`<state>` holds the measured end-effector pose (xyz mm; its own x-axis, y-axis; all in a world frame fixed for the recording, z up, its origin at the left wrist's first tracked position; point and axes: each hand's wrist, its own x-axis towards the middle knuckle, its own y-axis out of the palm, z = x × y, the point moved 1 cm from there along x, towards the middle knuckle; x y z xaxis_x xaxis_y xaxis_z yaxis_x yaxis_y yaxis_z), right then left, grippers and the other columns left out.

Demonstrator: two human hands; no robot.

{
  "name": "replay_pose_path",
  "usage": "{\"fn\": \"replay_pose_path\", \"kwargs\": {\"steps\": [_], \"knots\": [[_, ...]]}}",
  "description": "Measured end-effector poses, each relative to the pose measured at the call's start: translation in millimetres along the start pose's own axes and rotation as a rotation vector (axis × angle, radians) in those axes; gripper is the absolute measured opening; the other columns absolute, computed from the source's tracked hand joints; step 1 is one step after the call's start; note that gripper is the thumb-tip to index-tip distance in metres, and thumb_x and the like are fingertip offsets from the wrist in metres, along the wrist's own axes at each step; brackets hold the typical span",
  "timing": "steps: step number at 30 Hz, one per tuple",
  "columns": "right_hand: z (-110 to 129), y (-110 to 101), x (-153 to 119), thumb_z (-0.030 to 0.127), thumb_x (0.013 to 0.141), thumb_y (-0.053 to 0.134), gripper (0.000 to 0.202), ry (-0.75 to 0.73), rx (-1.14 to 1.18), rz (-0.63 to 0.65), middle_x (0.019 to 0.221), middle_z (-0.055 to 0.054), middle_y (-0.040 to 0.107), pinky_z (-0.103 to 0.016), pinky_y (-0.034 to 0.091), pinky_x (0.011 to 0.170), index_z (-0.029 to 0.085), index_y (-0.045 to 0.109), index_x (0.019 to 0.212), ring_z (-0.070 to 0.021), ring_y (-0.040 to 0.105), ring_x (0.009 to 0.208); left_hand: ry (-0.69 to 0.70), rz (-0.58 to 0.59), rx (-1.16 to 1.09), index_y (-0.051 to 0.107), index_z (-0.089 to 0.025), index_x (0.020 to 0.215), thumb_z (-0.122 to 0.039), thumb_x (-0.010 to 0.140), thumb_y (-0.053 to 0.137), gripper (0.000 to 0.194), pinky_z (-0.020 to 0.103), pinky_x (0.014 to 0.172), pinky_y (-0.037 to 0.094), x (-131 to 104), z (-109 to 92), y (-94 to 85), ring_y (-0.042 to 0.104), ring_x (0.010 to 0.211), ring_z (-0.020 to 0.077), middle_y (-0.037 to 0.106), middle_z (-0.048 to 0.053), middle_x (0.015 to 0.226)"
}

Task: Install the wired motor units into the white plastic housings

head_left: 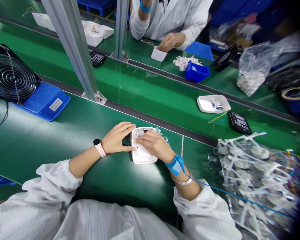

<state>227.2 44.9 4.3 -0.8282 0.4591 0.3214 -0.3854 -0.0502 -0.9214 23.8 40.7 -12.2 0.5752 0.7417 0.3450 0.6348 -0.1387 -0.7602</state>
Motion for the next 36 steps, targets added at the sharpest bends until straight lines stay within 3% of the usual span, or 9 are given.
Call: {"fn": "replay_pose_path", "kwargs": {"steps": [12,19,27,29,32,36], "knots": [[8.3,-3.5,8.9,0.019,0.091,0.042,0.023,-0.023,-0.122,0.108,0.076,-0.008,0.059,-0.032,0.039,0.071,0.013,0.065,0.089,-0.0192,0.048,0.078,0.0,-0.001,-0.085,0.032,-0.019,0.137,-0.053,0.071,0.064,0.081,0.049,0.101,0.037,-0.7,0.7,3.3,0.039,0.122,0.0301,0.047,0.015,0.13],[15.0,1.1,9.8,0.017,0.092,0.039,0.029,-0.003,-0.148,0.096,0.072,-0.008,0.058,-0.033,0.038,0.069,0.013,0.064,0.078,-0.0192,0.048,0.075,-0.006,-0.003,-0.105,0.031,-0.021,0.137,-0.051,0.071,0.065,0.08,0.049,0.1,0.038,-1.1,0.9,5.6,0.042,0.121,0.0297,0.047,0.015,0.131],[13.9,-1.3,5.0,0.021,0.091,0.044,0.022,0.048,-0.111,0.03,0.078,-0.007,0.062,-0.034,0.038,0.072,0.017,0.065,0.087,-0.0197,0.049,0.081,0.017,0.029,-0.037,0.035,-0.016,0.135,-0.047,0.071,0.066,0.077,0.05,0.102,0.035,2.7,-2.2,-0.3,0.037,0.124,0.0308,0.047,0.016,0.13],[8.3,-10.2,0.2,0.024,0.09,0.045,0.021,0.114,-0.099,-0.06,0.086,-0.007,0.064,-0.036,0.037,0.075,0.019,0.065,0.09,-0.0203,0.05,0.085,0.027,0.042,-0.007,0.035,-0.016,0.134,-0.045,0.07,0.067,0.077,0.05,0.103,0.033,6.5,-0.3,-4.8,0.034,0.126,0.0315,0.045,0.016,0.131],[-7.3,-20.7,-10.4,0.032,0.089,0.047,0.024,0.355,-0.124,-0.237,0.089,-0.009,0.063,-0.037,0.038,0.074,0.017,0.064,0.098,-0.0221,0.052,0.084,0.063,0.077,0.045,0.036,-0.018,0.133,-0.041,0.071,0.066,0.073,0.052,0.105,0.028,14.3,6.6,-16.2,0.03,0.128,0.0318,0.042,0.015,0.134],[-23.3,-15.8,-13.8,0.038,0.085,0.053,0.032,0.577,-0.042,-0.24,0.076,-0.007,0.063,-0.03,0.04,0.064,0.014,0.063,0.103,-0.019,0.055,0.069,0.05,0.056,0.118,0.049,-0.02,0.122,-0.033,0.077,0.057,0.047,0.051,0.105,0.028,24.4,14.5,-32.9,0.033,0.126,0.0285,0.043,0.012,0.134]]}}
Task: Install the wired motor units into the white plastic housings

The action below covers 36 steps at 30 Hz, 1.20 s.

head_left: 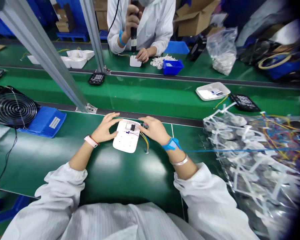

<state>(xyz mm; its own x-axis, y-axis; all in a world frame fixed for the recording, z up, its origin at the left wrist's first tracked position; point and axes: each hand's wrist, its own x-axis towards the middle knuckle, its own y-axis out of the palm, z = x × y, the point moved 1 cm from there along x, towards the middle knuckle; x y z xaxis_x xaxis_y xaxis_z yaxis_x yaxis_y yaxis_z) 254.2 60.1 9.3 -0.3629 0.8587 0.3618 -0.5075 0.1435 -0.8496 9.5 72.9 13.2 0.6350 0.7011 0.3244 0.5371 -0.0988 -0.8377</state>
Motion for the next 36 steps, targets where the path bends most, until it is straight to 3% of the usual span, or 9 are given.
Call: {"fn": "replay_pose_path", "kwargs": {"steps": [5,13,17,22,27,29,32,34,36], "knots": [[10.3,12.8,9.1,0.026,0.086,0.049,0.025,0.123,0.077,0.102,0.071,-0.004,0.066,-0.025,0.037,0.058,0.016,0.064,0.103,-0.016,0.059,0.064,-0.064,-0.144,0.191,0.064,-0.02,0.088,-0.028,0.08,0.053,0.015,0.045,0.097,0.038,9.3,-8.9,-4.2,0.046,0.114,0.024,0.056,0.008,0.114],[15.4,16.8,7.6,0.021,0.082,0.051,0.025,0.205,0.15,0.088,0.07,-0.003,0.067,-0.025,0.037,0.057,0.016,0.064,0.104,-0.0166,0.06,0.062,-0.122,0.058,0.528,0.068,-0.015,0.069,-0.022,0.075,0.058,0.014,0.05,0.081,0.045,34.6,-32.9,3.1,0.044,0.113,0.0346,0.057,0.014,0.113],[14.5,21.9,5.1,0.022,0.082,0.051,0.028,0.226,0.228,0.058,0.066,-0.002,0.065,-0.024,0.036,0.056,0.015,0.062,0.107,-0.0154,0.057,0.059,-0.11,0.041,0.458,0.068,-0.017,0.068,-0.02,0.076,0.057,0.014,0.047,0.085,0.044,35.3,-26.4,2.0,0.048,0.109,0.0294,0.06,0.01,0.109],[17.4,25.1,2.6,0.021,0.082,0.051,0.026,0.216,0.273,0.045,0.063,-0.001,0.064,-0.024,0.034,0.055,0.015,0.063,0.105,-0.0145,0.056,0.058,-0.074,-0.122,0.314,0.068,-0.017,0.077,-0.024,0.08,0.055,0.015,0.041,0.091,0.042,22.6,-11.5,3.5,0.052,0.104,0.0226,0.062,0.008,0.104],[21.4,26.9,0.5,0.022,0.082,0.05,0.025,0.218,0.283,0.016,0.063,-0.001,0.063,-0.024,0.033,0.055,0.016,0.064,0.102,-0.0141,0.055,0.057,-0.292,-0.293,0.223,0.063,-0.016,0.097,-0.029,0.083,0.051,0.023,0.037,0.09,0.043,-1.6,-6.9,6.2,0.055,0.101,0.0203,0.061,0.008,0.107],[21.5,29.2,-0.4,0.022,0.083,0.049,0.024,0.216,0.289,0.002,0.062,-0.001,0.063,-0.024,0.033,0.055,0.015,0.064,0.101,-0.0141,0.055,0.056,-0.389,-0.252,0.184,0.061,-0.014,0.102,-0.035,0.083,0.05,0.03,0.035,0.085,0.045,-12.9,-7.3,8.2,0.058,0.094,0.0205,0.064,0.009,0.101],[22.2,33.0,-1.9,0.023,0.084,0.048,0.023,0.205,0.284,-0.015,0.061,0.0,0.062,-0.024,0.034,0.055,0.016,0.064,0.098,-0.0138,0.054,0.055,-0.413,-0.106,0.125,0.065,-0.014,0.096,-0.039,0.084,0.047,0.034,0.035,0.086,0.043,-25.1,-9.2,13.6,0.058,0.091,0.022,0.067,0.009,0.098],[25.1,32.5,-2.6,0.022,0.084,0.048,0.022,0.197,0.288,-0.029,0.06,0.0,0.06,-0.023,0.034,0.056,0.016,0.064,0.096,-0.0134,0.054,0.055,-0.409,-0.096,0.089,0.068,-0.014,0.09,-0.039,0.086,0.043,0.035,0.034,0.088,0.041,-29.5,-10.9,16.3,0.058,0.093,0.0219,0.068,0.009,0.098],[31.2,26.1,-2.4,0.022,0.083,0.049,0.02,0.195,0.328,-0.052,0.058,0.001,0.058,-0.023,0.035,0.055,0.016,0.065,0.094,-0.0122,0.052,0.053,-0.437,-0.14,0.061,0.069,-0.012,0.088,-0.038,0.089,0.038,0.04,0.029,0.078,0.045,-31.5,-13.8,16.5,0.06,0.084,0.0196,0.069,0.008,0.091]]}}
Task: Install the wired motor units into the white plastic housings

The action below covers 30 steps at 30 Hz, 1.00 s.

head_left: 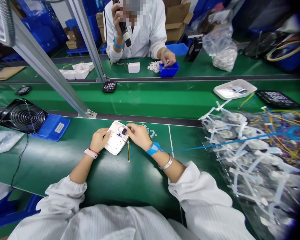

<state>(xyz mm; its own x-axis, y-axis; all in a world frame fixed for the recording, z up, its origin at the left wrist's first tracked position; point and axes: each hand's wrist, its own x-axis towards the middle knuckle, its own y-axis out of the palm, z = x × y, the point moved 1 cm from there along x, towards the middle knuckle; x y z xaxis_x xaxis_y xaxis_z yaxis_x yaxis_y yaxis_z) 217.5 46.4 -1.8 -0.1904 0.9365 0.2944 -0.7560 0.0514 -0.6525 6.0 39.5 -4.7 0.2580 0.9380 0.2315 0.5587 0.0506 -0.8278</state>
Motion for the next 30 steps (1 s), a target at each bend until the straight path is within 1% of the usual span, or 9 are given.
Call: {"fn": "replay_pose_path", "kwargs": {"steps": [4,8,11,13,15,19,23,27,30], "knots": [[30.0,-29.2,-1.3,0.024,0.08,0.052,0.02,-0.05,0.136,-0.079,0.053,0.004,0.051,-0.022,0.037,0.054,0.015,0.065,0.093,-0.0097,0.048,0.05,-0.099,-0.102,-0.096,0.067,-0.008,0.095,-0.04,0.09,0.036,0.045,0.021,0.05,0.039,-1.5,-13.9,-11.7,0.055,0.058,0.0134,0.066,0.003,0.07],[57.9,-77.5,-5.5,0.037,0.073,0.064,0.041,-0.03,0.207,-0.16,0.068,0.001,0.054,-0.024,0.041,0.057,0.016,0.058,0.107,-0.0113,0.049,0.06,-0.103,-0.144,-0.408,0.057,-0.009,0.117,-0.04,0.087,0.045,0.045,0.02,0.053,0.041,2.2,-38.9,-29.6,0.055,0.065,0.0133,0.066,0.006,0.082],[67.3,-105.5,-11.6,0.045,0.069,0.066,0.065,0.064,0.352,-0.016,0.087,-0.003,0.057,-0.026,0.045,0.056,0.018,0.045,0.123,-0.0114,0.052,0.062,-0.087,-0.087,-0.558,0.045,-0.011,0.13,-0.038,0.086,0.049,0.052,0.017,0.043,0.033,4.5,-53.1,-38.1,0.042,0.048,0.0079,0.058,0.0,0.063],[71.2,-116.1,-16.9,0.047,0.07,0.064,0.068,0.108,0.441,0.106,0.089,-0.004,0.058,-0.026,0.046,0.054,0.019,0.039,0.127,-0.0107,0.053,0.06,-0.089,-0.052,-0.634,0.043,-0.013,0.132,-0.038,0.085,0.05,0.053,0.016,0.038,0.027,4.5,-58.6,-41.0,0.032,0.042,0.0058,0.049,-0.005,0.054],[75.4,-122.1,-22.1,0.048,0.072,0.064,0.068,0.138,0.471,0.154,0.086,-0.004,0.059,-0.026,0.046,0.053,0.019,0.038,0.128,-0.0101,0.052,0.057,-0.089,-0.032,-0.691,0.042,-0.014,0.132,-0.037,0.085,0.051,0.053,0.016,0.037,0.024,3.7,-62.6,-43.0,0.029,0.041,0.0053,0.046,-0.006,0.053],[83.9,-127.8,-28.5,0.047,0.069,0.067,0.071,0.164,0.45,0.129,0.085,-0.004,0.059,-0.026,0.046,0.052,0.02,0.037,0.128,-0.0102,0.052,0.056,-0.084,-0.002,-0.739,0.039,-0.015,0.134,-0.038,0.086,0.05,0.054,0.016,0.035,0.025,2.3,-70.4,-47.6,0.03,0.039,0.0052,0.047,-0.005,0.053],[85.1,-127.8,-29.4,0.047,0.072,0.064,0.068,0.163,0.436,0.171,0.077,-0.002,0.059,-0.026,0.046,0.052,0.02,0.038,0.129,-0.0116,0.053,0.056,-0.008,-0.053,-0.65,0.04,-0.015,0.133,-0.035,0.086,0.05,0.052,0.016,0.037,0.03,2.0,-79.5,-55.8,0.036,0.041,0.0057,0.055,-0.004,0.055],[77.6,-122.5,-24.6,0.044,0.07,0.067,0.068,0.147,0.428,0.18,0.081,-0.003,0.061,-0.027,0.048,0.056,0.019,0.04,0.127,-0.0137,0.056,0.063,0.101,-0.135,-0.459,0.043,-0.018,0.131,-0.031,0.085,0.052,0.049,0.018,0.054,0.045,4.2,-90.3,-65.8,0.056,0.06,0.0094,0.069,0.002,0.082],[73.0,-117.3,-20.1,0.04,0.071,0.067,0.065,0.134,0.484,0.166,0.086,-0.005,0.063,-0.026,0.049,0.056,0.019,0.04,0.126,-0.0141,0.059,0.067,0.118,-0.114,-0.488,0.047,-0.016,0.128,-0.031,0.084,0.054,0.047,0.022,0.068,0.05,11.4,-96.9,-71.1,0.063,0.079,0.0147,0.069,0.007,0.097]]}}
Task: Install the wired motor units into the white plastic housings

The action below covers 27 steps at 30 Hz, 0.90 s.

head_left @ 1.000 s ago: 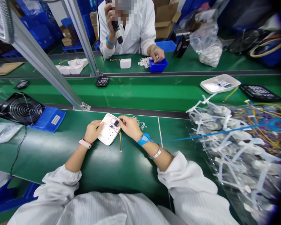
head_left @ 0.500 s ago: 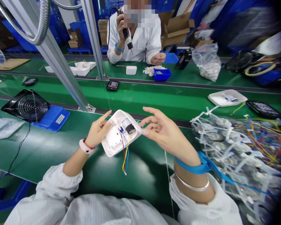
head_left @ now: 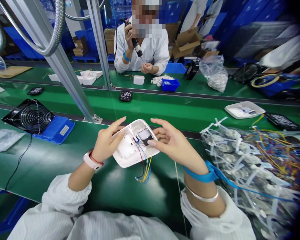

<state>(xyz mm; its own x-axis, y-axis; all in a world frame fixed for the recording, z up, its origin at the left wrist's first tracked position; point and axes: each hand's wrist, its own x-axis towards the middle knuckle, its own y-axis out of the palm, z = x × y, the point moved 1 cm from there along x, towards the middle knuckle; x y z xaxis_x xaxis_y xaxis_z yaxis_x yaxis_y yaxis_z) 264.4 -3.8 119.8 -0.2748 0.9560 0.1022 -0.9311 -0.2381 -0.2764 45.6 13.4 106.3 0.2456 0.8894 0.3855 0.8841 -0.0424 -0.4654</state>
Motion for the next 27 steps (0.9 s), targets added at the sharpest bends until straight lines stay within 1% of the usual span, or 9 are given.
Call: {"fn": "replay_pose_path", "kwargs": {"steps": [3,5,7,10,14,16,19,23,27], "knots": [[-2.9,2.5,3.4,0.038,0.073,0.065,0.065,-0.019,0.029,-0.056,0.089,-0.006,0.064,-0.026,0.05,0.055,0.018,0.036,0.127,-0.0146,0.061,0.067,-0.12,0.142,-0.188,0.05,-0.011,0.124,-0.037,0.079,0.059,0.052,0.027,0.068,0.053,11.7,-1.0,0.6,0.065,0.086,0.0205,0.067,0.012,0.104],[-4.6,4.4,4.6,0.037,0.073,0.065,0.066,-0.038,0.004,-0.071,0.092,-0.007,0.065,-0.027,0.052,0.057,0.019,0.035,0.128,-0.0159,0.062,0.07,-0.181,0.236,-0.265,0.056,-0.01,0.117,-0.038,0.077,0.061,0.05,0.029,0.067,0.054,18.0,0.1,0.4,0.065,0.087,0.0227,0.067,0.013,0.104],[-7.1,5.7,5.9,0.035,0.073,0.065,0.066,-0.077,-0.035,-0.067,0.097,-0.008,0.065,-0.03,0.054,0.064,0.02,0.035,0.129,-0.0176,0.064,0.079,-0.183,0.257,-0.277,0.061,-0.01,0.11,-0.037,0.076,0.062,0.043,0.031,0.07,0.054,21.0,0.5,-0.9,0.065,0.087,0.0231,0.068,0.012,0.103],[-13.5,5.8,9.9,0.031,0.071,0.069,0.068,-0.14,-0.06,-0.035,0.106,-0.009,0.064,-0.035,0.053,0.079,0.021,0.035,0.129,-0.0193,0.063,0.092,-0.084,0.162,-0.174,0.063,-0.012,0.106,-0.03,0.075,0.063,0.036,0.032,0.076,0.053,18.1,-3.0,-3.3,0.065,0.088,0.022,0.069,0.009,0.101],[-26.5,4.6,17.8,0.027,0.066,0.073,0.067,-0.141,-0.012,0.042,0.115,-0.01,0.06,-0.037,0.05,0.088,0.021,0.041,0.125,-0.0206,0.059,0.103,0.131,0.055,0.13,0.061,-0.018,0.108,-0.02,0.075,0.06,0.033,0.03,0.082,0.05,5.1,-14.3,-0.7,0.064,0.094,0.0201,0.067,0.005,0.107],[-32.9,4.8,21.2,0.025,0.066,0.074,0.061,-0.141,-0.001,0.086,0.117,-0.01,0.059,-0.037,0.049,0.09,0.021,0.046,0.12,-0.021,0.057,0.107,0.194,0.034,0.271,0.059,-0.019,0.11,-0.018,0.078,0.056,0.033,0.029,0.079,0.052,-2.2,-19.3,2.7,0.065,0.092,0.0201,0.068,0.004,0.106],[-39.4,6.8,24.1,0.024,0.066,0.073,0.054,-0.155,-0.005,0.119,0.116,-0.01,0.06,-0.036,0.048,0.091,0.02,0.051,0.115,-0.0212,0.057,0.107,0.275,-0.021,0.443,0.058,-0.016,0.111,-0.018,0.08,0.05,0.032,0.031,0.07,0.054,-11.0,-24.8,7.1,0.067,0.084,0.0217,0.069,0.007,0.1],[-40.7,11.6,24.7,0.026,0.063,0.076,0.053,-0.175,-0.028,0.097,0.118,-0.01,0.059,-0.036,0.047,0.092,0.021,0.054,0.111,-0.022,0.056,0.109,0.404,-0.08,0.565,0.056,-0.011,0.11,-0.015,0.08,0.046,0.031,0.031,0.064,0.055,-18.3,-31.1,9.9,0.068,0.082,0.0216,0.07,0.009,0.098],[-37.6,14.8,25.7,0.031,0.061,0.077,0.054,-0.154,-0.056,0.064,0.119,-0.011,0.059,-0.037,0.047,0.092,0.021,0.056,0.11,-0.0233,0.056,0.11,0.474,-0.116,0.652,0.057,-0.01,0.105,-0.011,0.081,0.041,0.029,0.028,0.062,0.054,-21.8,-37.4,11.5,0.068,0.08,0.0195,0.07,0.01,0.095]]}}
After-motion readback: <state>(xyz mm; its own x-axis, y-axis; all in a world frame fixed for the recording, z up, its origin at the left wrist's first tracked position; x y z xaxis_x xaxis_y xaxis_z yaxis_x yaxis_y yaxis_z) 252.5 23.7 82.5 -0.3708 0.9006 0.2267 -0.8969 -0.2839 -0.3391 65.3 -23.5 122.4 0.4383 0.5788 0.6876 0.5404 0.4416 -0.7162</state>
